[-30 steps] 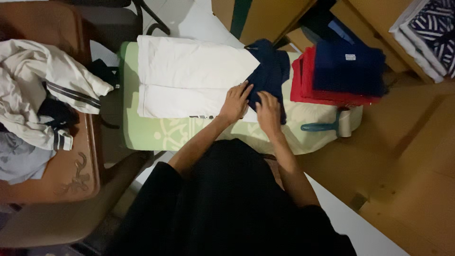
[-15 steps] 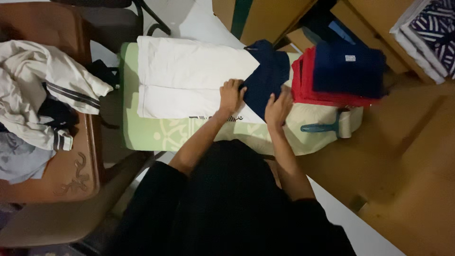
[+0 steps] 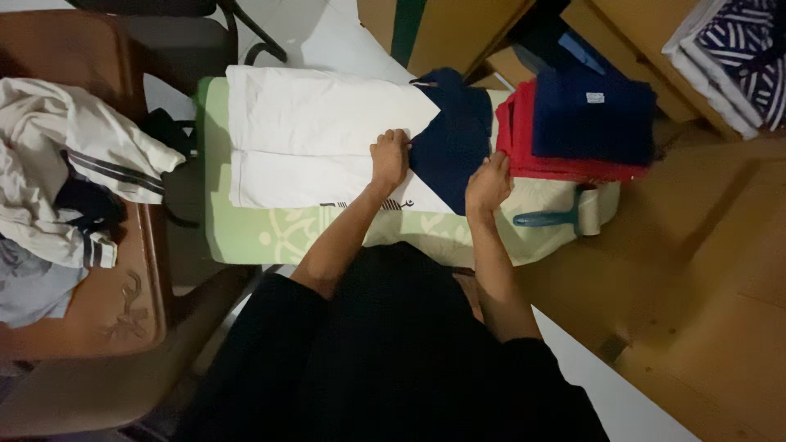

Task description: The person folds a dark blue t-shirt and places it on a stack of red shirts. Then they unfold and refold a white t-shirt with dark sleeves, smoothing it and stacking it on the same pile. The folded shirts remain on the ironing board.

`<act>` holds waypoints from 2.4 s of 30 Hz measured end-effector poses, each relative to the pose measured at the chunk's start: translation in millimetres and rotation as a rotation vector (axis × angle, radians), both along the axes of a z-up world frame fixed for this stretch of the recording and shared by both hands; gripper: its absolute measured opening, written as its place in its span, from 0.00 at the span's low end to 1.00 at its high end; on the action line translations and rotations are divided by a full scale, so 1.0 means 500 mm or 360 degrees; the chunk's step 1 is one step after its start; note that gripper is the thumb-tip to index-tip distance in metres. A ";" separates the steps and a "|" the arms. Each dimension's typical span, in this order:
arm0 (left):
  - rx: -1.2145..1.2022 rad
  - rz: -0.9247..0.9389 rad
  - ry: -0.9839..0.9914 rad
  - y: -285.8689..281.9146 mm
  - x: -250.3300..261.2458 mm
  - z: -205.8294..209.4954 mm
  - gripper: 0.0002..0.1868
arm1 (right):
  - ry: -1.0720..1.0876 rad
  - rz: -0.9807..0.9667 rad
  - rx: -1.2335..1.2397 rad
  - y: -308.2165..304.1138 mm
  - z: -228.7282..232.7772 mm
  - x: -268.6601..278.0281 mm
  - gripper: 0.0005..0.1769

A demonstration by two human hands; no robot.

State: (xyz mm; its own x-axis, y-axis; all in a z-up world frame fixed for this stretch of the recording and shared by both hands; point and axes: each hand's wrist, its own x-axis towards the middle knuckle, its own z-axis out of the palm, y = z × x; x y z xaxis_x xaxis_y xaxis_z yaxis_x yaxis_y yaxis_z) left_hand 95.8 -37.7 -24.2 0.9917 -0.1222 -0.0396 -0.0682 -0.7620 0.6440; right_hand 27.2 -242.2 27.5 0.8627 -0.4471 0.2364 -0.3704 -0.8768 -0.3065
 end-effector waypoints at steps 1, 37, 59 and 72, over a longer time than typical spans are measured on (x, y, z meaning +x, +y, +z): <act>0.0025 -0.0008 0.0024 -0.001 -0.006 0.008 0.08 | 0.0047 -0.0010 -0.0022 0.002 0.003 -0.001 0.06; -0.0382 0.0141 0.0161 -0.235 0.109 0.098 0.44 | -0.0350 0.0657 0.0567 0.019 0.052 0.009 0.09; -0.2234 0.0710 0.1009 -0.085 0.082 -0.003 0.07 | 0.0020 0.1196 0.0749 0.069 -0.008 -0.044 0.30; -0.2022 0.0948 0.1004 -0.017 0.000 -0.115 0.06 | -0.0466 0.0740 -0.0073 0.033 0.011 -0.088 0.19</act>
State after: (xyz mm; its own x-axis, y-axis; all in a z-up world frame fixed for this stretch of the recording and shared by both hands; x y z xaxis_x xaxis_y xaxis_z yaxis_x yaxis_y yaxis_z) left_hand 95.7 -46.2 -81.5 0.7698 -0.0036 -0.6382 0.5621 0.4776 0.6752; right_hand -16.8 -225.5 33.0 0.8622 -0.0181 0.5062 0.1541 -0.9426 -0.2963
